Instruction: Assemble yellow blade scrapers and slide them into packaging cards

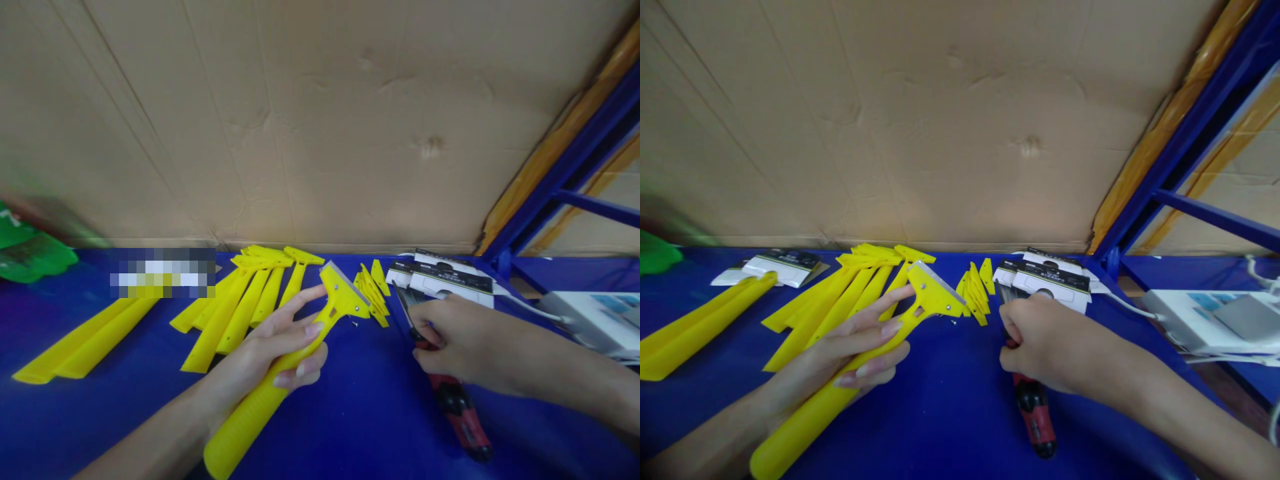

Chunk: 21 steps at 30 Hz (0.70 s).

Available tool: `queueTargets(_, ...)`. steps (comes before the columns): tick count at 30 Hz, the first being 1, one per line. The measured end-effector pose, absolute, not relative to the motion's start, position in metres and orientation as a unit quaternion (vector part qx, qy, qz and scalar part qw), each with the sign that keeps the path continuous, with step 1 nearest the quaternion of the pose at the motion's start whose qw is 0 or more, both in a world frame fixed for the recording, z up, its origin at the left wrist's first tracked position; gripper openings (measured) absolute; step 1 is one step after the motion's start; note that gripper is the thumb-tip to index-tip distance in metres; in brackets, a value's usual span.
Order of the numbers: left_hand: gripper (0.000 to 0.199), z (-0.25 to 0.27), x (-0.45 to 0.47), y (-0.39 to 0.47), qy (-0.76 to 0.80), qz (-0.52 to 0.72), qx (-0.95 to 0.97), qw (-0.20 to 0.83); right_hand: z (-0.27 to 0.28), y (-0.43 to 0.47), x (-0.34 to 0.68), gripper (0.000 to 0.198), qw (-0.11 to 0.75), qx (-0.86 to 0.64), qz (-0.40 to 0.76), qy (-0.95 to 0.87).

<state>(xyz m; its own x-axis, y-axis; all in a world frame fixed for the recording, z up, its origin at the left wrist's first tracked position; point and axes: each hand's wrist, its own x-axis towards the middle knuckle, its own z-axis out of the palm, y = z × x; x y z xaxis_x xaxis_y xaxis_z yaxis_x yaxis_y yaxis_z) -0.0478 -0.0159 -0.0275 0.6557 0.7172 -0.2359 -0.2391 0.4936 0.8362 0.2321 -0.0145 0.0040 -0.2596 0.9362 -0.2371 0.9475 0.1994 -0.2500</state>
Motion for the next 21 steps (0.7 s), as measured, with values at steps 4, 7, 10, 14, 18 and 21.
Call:
queueTargets(4, 0.063, -0.028, -0.049, -0.015, 0.294, 0.303, 0.411, 0.808, 0.013, -0.009, 0.241, 0.028, -0.123, 0.563, -0.196, 0.793)
queueTargets(7, 0.077, -0.029, -0.050, -0.013, 0.292, 0.321, 0.419, 0.797, 0.014, -0.007, 0.240, 0.012, -0.223, 0.528, -0.287, 0.767)
queueTargets(10, 0.080, -0.030, -0.050, -0.011, 0.298, 0.334, 0.412, 0.794, 0.006, -0.009, 0.236, 0.019, -0.304, 0.514, -0.363, 0.715)
queueTargets(14, 0.075, -0.034, -0.051, -0.010, 0.302, 0.348, 0.403, 0.791, -0.015, -0.018, 0.242, 0.031, -0.407, 0.481, -0.377, 0.678)
queueTargets(18, 0.073, -0.037, -0.053, -0.009, 0.310, 0.347, 0.415, 0.782, -0.035, -0.030, 0.263, 0.033, -0.389, 0.500, -0.316, 0.706)
queueTargets(21, 0.065, -0.035, -0.052, -0.010, 0.321, 0.335, 0.420, 0.780, -0.044, -0.035, 0.276, 0.027, -0.373, 0.509, -0.206, 0.748)
